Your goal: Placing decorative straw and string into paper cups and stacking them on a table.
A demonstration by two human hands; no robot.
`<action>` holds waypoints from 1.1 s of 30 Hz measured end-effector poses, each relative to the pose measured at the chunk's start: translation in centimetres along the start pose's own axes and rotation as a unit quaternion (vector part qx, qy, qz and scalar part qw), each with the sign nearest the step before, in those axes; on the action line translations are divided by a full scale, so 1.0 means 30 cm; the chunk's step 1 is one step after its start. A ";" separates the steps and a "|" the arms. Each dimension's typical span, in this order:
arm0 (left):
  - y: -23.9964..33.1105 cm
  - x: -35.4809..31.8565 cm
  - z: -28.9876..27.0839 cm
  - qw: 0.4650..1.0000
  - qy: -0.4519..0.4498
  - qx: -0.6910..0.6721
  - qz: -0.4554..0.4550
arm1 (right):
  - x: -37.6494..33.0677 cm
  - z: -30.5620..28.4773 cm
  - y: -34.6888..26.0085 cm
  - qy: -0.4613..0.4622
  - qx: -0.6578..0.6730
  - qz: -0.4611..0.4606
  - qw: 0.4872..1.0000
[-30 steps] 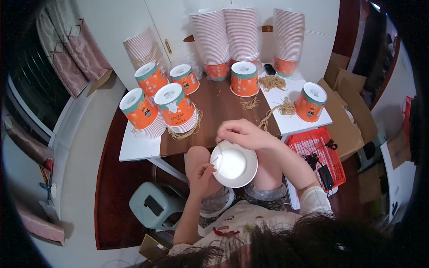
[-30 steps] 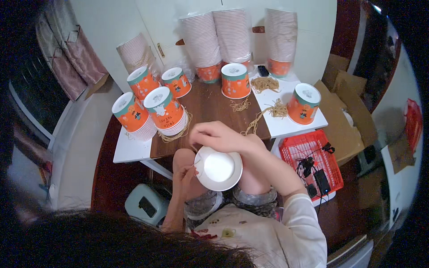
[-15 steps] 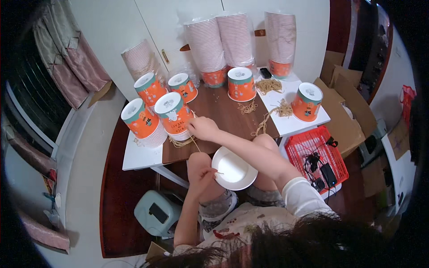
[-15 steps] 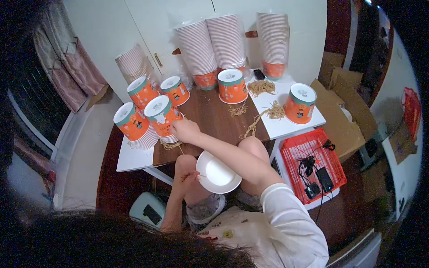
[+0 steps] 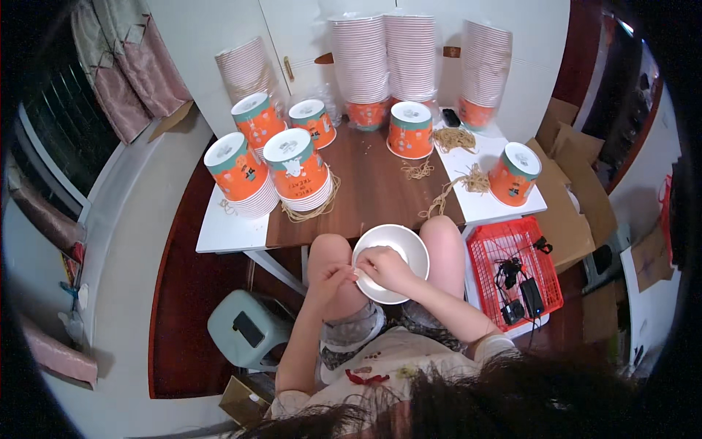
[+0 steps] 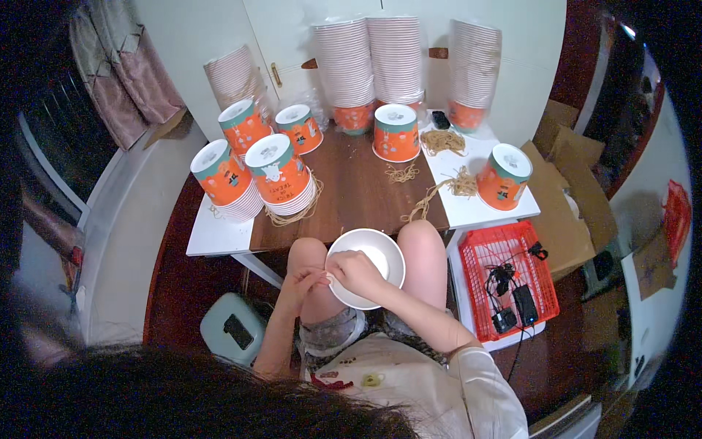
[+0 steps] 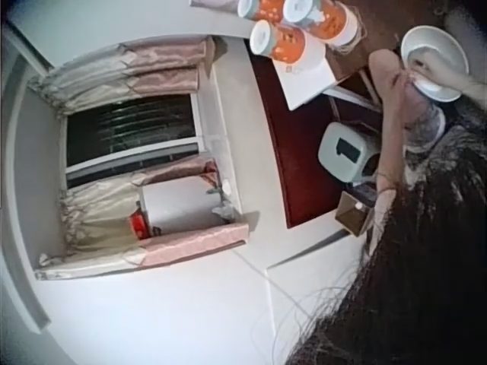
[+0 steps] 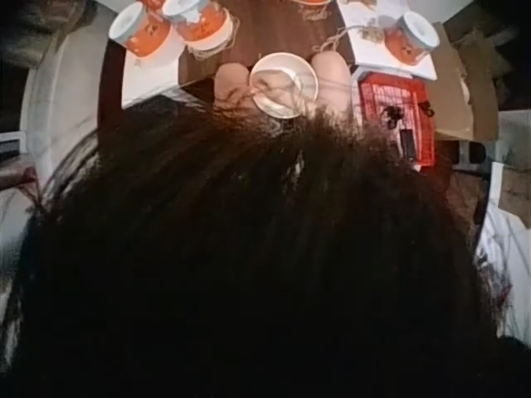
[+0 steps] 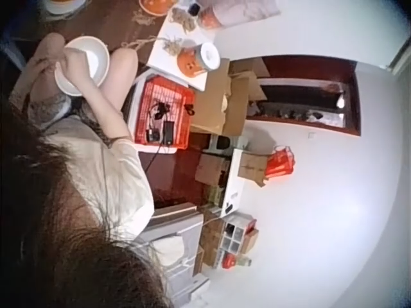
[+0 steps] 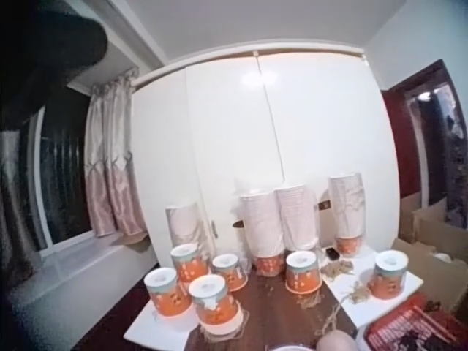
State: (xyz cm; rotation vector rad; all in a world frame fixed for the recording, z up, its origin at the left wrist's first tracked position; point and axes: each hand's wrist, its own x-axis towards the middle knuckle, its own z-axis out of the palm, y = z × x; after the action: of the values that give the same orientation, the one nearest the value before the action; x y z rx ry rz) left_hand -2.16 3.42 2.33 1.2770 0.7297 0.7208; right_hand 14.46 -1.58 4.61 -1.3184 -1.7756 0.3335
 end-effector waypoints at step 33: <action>-0.005 -0.051 -0.019 0.943 0.096 0.309 0.078 | -0.092 0.077 0.012 0.051 0.031 0.033 0.998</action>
State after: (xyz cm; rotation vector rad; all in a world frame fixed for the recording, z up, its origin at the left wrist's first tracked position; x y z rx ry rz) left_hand -3.50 2.47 2.24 1.8682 1.0744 0.7810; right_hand 13.06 -3.23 1.69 -1.3288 -1.6270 0.3503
